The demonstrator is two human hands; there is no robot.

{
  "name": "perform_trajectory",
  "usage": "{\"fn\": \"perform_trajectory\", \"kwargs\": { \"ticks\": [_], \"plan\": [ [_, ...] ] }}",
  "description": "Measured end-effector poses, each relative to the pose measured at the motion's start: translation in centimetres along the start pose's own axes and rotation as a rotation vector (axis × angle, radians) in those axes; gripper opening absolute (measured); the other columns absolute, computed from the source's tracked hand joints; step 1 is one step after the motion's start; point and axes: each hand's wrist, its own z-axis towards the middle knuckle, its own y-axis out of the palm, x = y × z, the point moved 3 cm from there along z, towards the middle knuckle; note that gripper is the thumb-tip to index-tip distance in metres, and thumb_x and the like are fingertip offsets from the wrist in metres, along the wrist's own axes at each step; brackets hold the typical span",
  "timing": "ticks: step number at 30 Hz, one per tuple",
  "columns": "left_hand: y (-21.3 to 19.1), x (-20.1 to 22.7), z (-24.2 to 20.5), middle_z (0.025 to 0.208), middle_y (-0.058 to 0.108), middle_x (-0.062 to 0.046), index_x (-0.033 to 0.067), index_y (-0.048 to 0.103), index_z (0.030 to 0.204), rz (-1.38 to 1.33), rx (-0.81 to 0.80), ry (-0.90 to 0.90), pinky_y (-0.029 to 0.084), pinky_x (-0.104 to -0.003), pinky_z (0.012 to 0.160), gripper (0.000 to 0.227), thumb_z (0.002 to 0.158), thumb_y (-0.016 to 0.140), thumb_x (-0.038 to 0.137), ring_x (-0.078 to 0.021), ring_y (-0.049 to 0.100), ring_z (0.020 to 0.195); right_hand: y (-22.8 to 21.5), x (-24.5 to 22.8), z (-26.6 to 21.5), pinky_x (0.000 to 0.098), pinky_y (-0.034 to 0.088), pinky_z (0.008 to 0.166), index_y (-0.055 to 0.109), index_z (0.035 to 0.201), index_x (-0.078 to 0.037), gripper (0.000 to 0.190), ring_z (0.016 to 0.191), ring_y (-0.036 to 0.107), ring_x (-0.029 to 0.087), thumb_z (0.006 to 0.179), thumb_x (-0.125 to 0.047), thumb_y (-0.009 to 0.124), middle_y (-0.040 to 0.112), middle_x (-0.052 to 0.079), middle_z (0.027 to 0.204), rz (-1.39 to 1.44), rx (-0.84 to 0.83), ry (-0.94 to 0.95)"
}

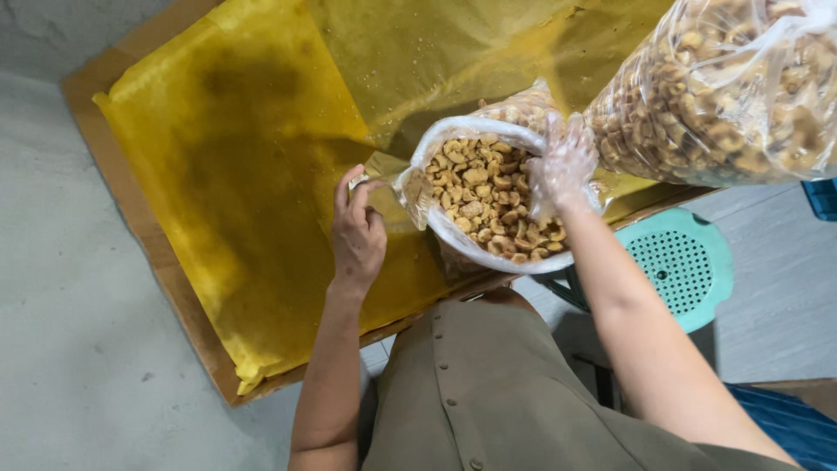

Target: The person scoops snack pieces from a large bag into small clear pouches, weighs each pouch on a digital scale, and places the filled pouches into a blue crate. The person repeats this process multiple times.

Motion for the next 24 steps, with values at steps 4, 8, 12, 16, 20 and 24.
{"fn": "perform_trajectory", "kwargs": {
  "ticks": [4,8,12,16,20,24],
  "plan": [
    [-0.6,-0.6,1.2,0.148,0.051,-0.015,0.0027,0.066,0.119,-0.041,-0.025,-0.022,0.055,-0.037,0.079,0.045,0.083,0.047,-0.016,-0.0294,0.066,0.108,0.4,0.5,2.7,0.0449,0.053,0.069,0.07,0.117,-0.01,0.039,0.077,0.062,0.026,0.121,-0.038,0.043,0.066,0.01,0.089,0.736,-0.817,0.612],
    [0.2,-1.1,1.9,0.149,0.051,-0.014,0.0027,0.065,0.121,-0.125,-0.07,-0.083,0.053,-0.037,0.073,0.046,0.084,0.046,-0.017,-0.0282,0.068,0.095,-7.0,-1.6,3.1,0.0308,0.045,0.049,0.071,0.11,-0.01,0.026,0.058,0.054,0.015,0.112,-0.022,0.049,0.062,0.003,0.072,1.03,-0.626,0.44],
    [1.3,-1.3,2.0,0.149,0.05,-0.016,0.0011,0.063,0.123,-0.136,-0.081,-0.054,0.054,-0.037,0.076,0.047,0.082,0.048,-0.018,-0.0296,0.068,0.099,-10.3,1.9,3.9,0.0221,0.041,0.046,0.073,0.106,-0.013,0.023,0.055,0.049,0.012,0.116,-0.025,0.057,0.054,0.002,0.069,1.706,-0.547,0.81],
    [1.8,-1.0,1.2,0.148,0.05,-0.017,0.0011,0.063,0.123,-0.139,-0.039,0.054,0.055,-0.037,0.08,0.049,0.081,0.049,-0.018,-0.0357,0.064,0.115,-10.0,3.2,4.7,0.0239,0.048,0.059,0.074,0.115,-0.015,0.017,0.072,0.059,0.012,0.106,-0.013,0.06,0.068,0.004,0.089,1.165,-0.193,0.37],
    [1.9,-1.0,1.2,0.147,0.05,-0.018,0.0038,0.065,0.117,-0.109,-0.064,0.014,0.053,-0.038,0.075,0.046,0.081,0.049,-0.019,-0.034,0.066,0.106,-8.0,4.9,5.3,0.0388,0.054,0.071,0.075,0.122,-0.016,0.022,0.086,0.066,0.024,0.103,-0.015,0.062,0.074,0.008,0.103,1.125,-0.303,0.371],
    [2.7,-0.6,1.7,0.149,0.048,-0.019,0.0045,0.064,0.112,-0.135,-0.125,-0.05,0.052,-0.037,0.072,0.042,0.081,0.049,-0.019,-0.0309,0.067,0.088,-6.1,8.0,7.4,0.0463,0.05,0.085,0.065,0.139,-0.017,0.041,0.101,0.06,0.032,0.098,-0.02,0.062,0.065,0.016,0.117,0.754,-0.62,0.439]
  ]
}}
